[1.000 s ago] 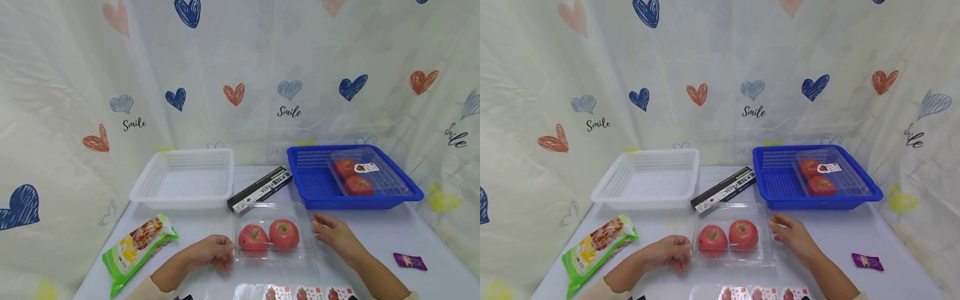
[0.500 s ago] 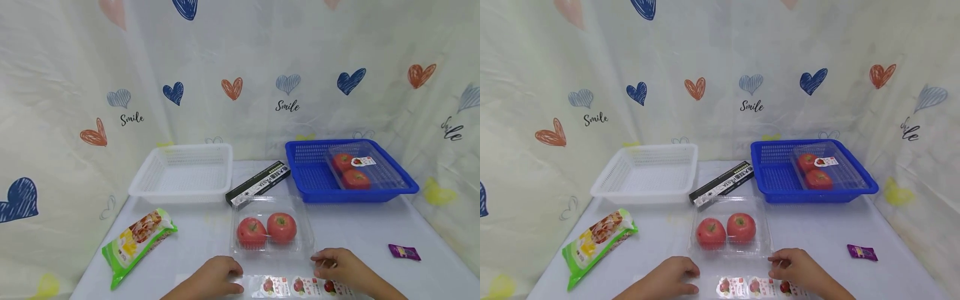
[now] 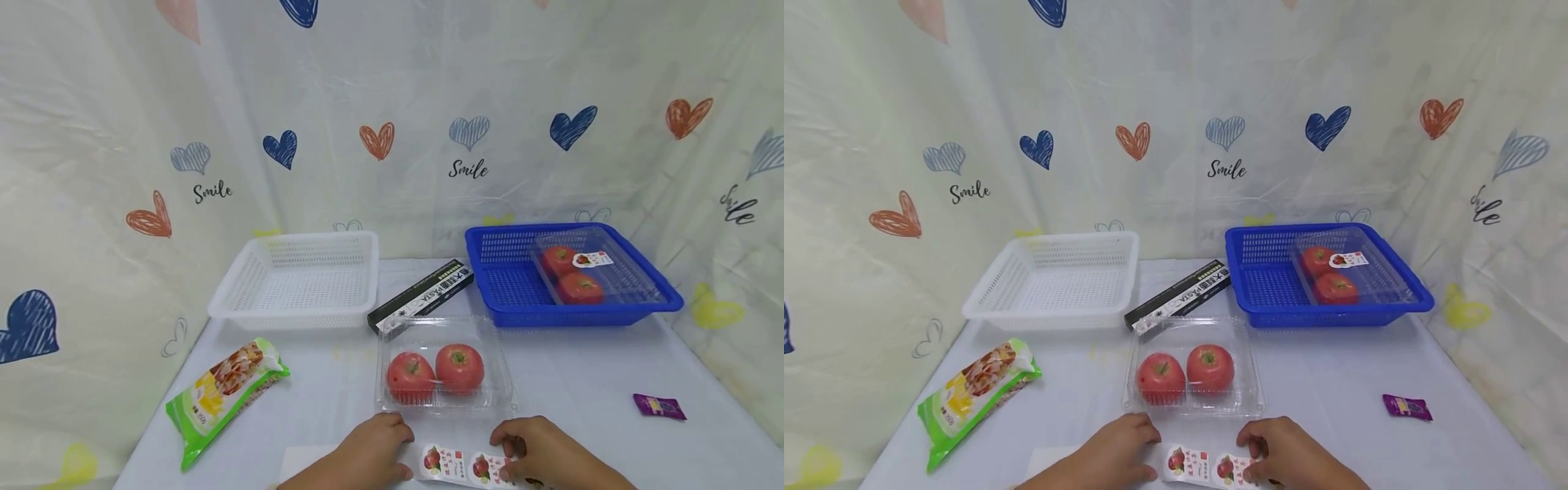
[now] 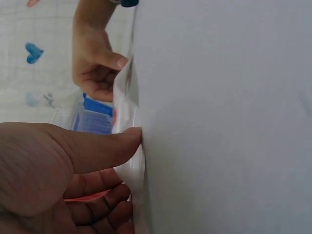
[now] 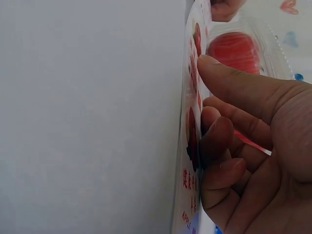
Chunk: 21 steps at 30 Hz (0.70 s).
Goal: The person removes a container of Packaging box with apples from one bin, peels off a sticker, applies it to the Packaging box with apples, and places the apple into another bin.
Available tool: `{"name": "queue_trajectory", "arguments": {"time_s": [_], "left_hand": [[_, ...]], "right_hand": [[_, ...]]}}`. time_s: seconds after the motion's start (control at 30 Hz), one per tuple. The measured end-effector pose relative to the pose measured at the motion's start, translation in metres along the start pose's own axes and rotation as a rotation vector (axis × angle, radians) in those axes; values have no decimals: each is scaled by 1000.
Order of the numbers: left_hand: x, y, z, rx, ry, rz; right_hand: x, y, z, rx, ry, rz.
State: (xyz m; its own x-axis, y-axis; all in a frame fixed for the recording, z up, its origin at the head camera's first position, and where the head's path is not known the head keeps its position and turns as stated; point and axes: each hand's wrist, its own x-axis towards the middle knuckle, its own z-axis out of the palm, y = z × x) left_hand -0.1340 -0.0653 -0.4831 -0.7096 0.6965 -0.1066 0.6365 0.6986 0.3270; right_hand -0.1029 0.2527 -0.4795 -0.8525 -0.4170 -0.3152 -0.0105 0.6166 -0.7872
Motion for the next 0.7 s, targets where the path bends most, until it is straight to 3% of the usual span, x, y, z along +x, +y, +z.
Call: {"name": "queue_trajectory", "arguments": {"time_s": [0.13,0.27,0.33,0.43,0.5,0.57,0.63,0.7], "left_hand": [[0,-1,-2,-72,-20,6],[0,2,-7,-300,-118,-66],[-1,2,-10,-382,-147,-35],[1,0,-16,-469,-176,67],[4,0,-23,-531,-201,111],[8,1,-31,-627,-235,118],[12,3,-38,-745,-272,118],[16,6,-43,-862,-306,132]], "right_hand": [[-1,-1,-1,12,-7,-8],[-2,-3,3,-4,-14,-7],[-2,-7,7,-46,-17,-11],[-3,-16,12,-139,-34,-60],[-3,-24,13,-210,-28,-219],[-3,-32,14,-278,19,-459],[-2,-41,16,-348,118,-729],[2,-50,17,-395,231,-933]]}}
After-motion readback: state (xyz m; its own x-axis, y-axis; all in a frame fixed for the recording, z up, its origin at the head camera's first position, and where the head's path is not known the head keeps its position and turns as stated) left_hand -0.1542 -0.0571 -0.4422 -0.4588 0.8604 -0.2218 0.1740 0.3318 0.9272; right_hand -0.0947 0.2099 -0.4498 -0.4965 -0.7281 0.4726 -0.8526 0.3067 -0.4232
